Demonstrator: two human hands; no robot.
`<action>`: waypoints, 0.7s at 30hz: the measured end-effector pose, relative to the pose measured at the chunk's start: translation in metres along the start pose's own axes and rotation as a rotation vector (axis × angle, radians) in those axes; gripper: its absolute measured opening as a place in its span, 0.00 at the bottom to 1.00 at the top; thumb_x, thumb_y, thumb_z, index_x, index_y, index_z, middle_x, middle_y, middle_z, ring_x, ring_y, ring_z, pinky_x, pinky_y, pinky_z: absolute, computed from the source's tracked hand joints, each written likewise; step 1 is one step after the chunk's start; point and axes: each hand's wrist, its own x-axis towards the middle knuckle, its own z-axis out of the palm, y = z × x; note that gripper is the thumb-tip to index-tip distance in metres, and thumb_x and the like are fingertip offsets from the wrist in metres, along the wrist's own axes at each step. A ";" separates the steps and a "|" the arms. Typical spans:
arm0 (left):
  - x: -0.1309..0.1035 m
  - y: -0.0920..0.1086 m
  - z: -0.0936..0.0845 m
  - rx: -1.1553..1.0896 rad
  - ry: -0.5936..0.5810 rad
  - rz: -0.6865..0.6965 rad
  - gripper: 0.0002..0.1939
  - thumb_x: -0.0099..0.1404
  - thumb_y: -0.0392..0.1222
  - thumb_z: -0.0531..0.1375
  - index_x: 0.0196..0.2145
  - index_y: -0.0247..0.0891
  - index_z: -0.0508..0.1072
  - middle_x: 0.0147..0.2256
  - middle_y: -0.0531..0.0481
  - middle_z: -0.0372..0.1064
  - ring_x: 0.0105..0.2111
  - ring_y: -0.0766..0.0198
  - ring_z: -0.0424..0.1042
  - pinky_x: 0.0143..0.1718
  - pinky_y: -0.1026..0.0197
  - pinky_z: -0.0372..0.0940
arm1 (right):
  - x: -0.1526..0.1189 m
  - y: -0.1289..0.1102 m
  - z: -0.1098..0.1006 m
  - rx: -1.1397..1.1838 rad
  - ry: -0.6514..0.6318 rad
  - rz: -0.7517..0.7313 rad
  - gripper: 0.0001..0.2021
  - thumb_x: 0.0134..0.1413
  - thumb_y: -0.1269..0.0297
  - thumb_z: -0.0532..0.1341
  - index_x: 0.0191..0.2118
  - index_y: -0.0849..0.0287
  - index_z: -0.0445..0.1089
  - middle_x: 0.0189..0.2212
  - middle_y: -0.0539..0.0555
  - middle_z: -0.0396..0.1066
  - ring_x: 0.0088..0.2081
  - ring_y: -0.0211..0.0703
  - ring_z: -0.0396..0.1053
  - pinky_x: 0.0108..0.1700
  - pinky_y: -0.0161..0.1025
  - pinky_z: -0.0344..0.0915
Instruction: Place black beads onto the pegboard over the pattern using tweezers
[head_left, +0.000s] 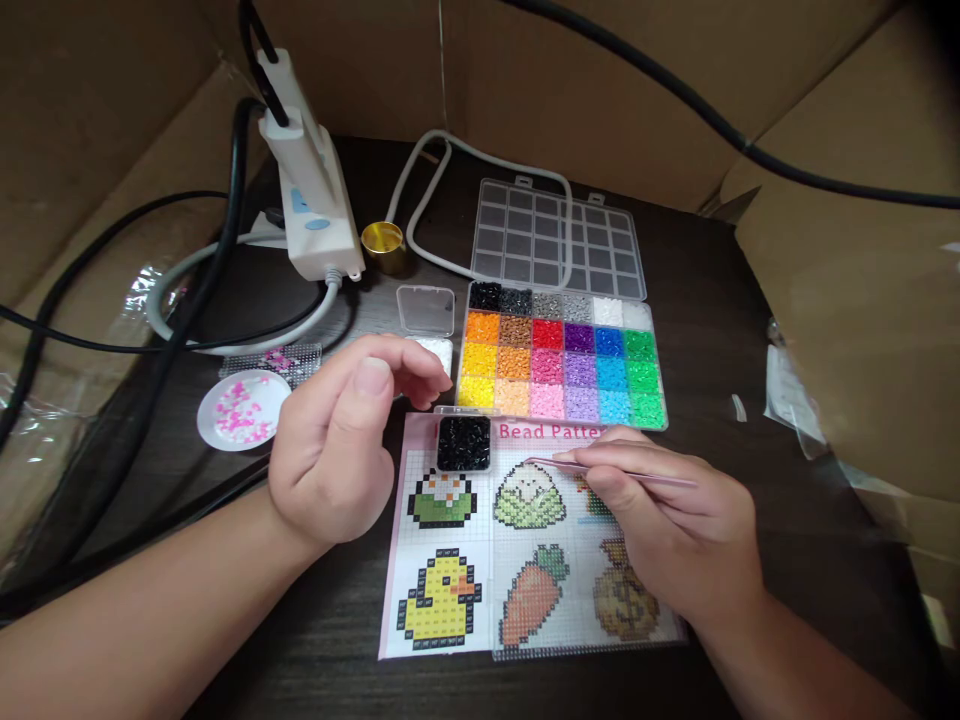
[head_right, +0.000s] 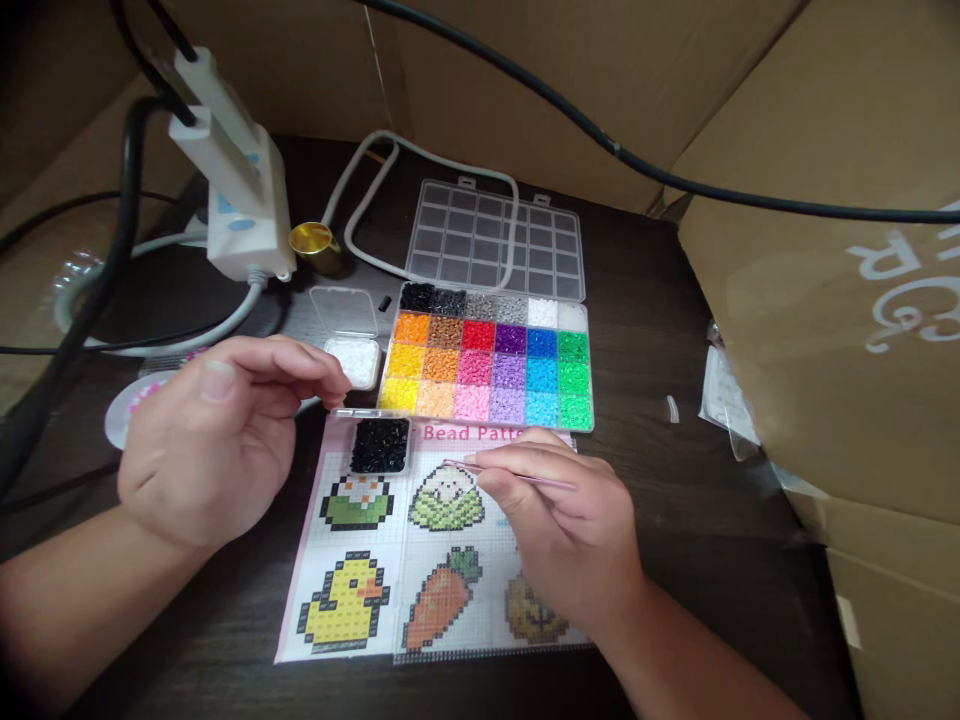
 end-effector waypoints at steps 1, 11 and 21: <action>0.000 0.000 0.000 0.002 -0.002 -0.006 0.16 0.70 0.48 0.51 0.35 0.39 0.76 0.32 0.45 0.71 0.33 0.58 0.70 0.30 0.54 0.62 | 0.000 0.000 0.000 0.000 0.000 0.002 0.10 0.55 0.73 0.63 0.37 0.51 0.78 0.31 0.49 0.80 0.36 0.43 0.77 0.36 0.40 0.75; -0.002 0.005 0.002 -0.003 -0.001 -0.041 0.16 0.70 0.48 0.51 0.34 0.40 0.76 0.32 0.45 0.70 0.34 0.58 0.70 0.31 0.55 0.62 | -0.003 -0.003 -0.002 0.004 0.012 -0.028 0.14 0.55 0.75 0.63 0.41 0.47 0.78 0.32 0.48 0.80 0.38 0.44 0.77 0.37 0.42 0.75; -0.002 0.005 0.003 -0.018 -0.013 -0.024 0.16 0.71 0.47 0.51 0.34 0.41 0.76 0.31 0.46 0.70 0.31 0.59 0.69 0.31 0.54 0.63 | -0.005 -0.006 0.000 -0.038 0.129 -0.054 0.14 0.56 0.73 0.63 0.43 0.44 0.77 0.30 0.49 0.78 0.34 0.45 0.76 0.31 0.42 0.72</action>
